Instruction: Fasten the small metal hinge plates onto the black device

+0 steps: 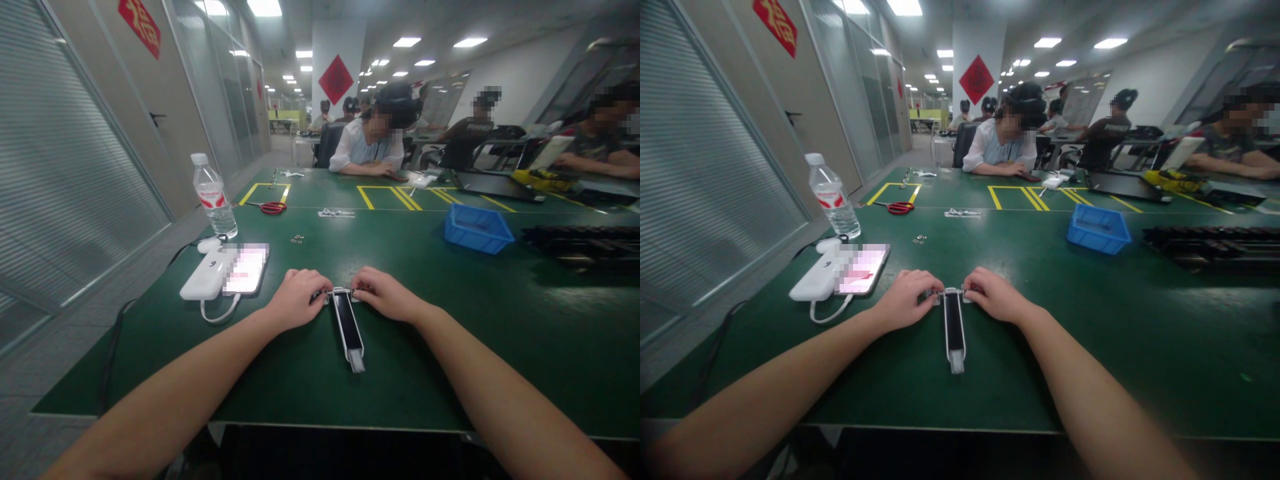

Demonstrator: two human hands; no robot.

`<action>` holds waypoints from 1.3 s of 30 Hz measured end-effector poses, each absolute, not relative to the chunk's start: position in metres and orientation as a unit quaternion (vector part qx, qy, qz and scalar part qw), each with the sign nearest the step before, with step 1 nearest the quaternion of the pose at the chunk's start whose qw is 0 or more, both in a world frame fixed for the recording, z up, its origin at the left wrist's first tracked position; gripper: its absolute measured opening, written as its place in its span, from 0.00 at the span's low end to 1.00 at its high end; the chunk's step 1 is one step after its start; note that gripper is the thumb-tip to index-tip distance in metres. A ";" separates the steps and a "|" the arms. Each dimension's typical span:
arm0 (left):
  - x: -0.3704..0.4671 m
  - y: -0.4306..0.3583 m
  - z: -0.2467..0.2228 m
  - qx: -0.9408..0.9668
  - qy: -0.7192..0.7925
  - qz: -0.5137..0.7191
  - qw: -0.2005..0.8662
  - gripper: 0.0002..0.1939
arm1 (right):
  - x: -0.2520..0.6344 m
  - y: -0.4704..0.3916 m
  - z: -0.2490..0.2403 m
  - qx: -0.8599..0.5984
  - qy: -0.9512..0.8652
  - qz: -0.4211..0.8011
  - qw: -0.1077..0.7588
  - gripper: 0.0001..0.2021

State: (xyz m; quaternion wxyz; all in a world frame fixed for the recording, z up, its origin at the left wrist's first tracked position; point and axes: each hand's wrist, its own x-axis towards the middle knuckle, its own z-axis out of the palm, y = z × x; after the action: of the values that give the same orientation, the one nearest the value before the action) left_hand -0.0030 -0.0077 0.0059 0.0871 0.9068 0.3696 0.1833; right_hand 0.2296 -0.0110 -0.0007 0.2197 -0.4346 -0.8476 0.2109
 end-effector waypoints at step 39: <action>-0.003 -0.009 0.006 0.913 0.357 0.180 0.087 0.08 | 0.219 -0.017 0.000 -0.405 -0.856 0.171 0.272 0.10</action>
State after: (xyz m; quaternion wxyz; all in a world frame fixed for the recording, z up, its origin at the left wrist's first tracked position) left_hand -0.0031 -0.0089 0.0062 0.0872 0.9126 0.3566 0.1799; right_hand 0.2190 -0.0173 0.0001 0.2722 -0.4051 -0.8559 0.1712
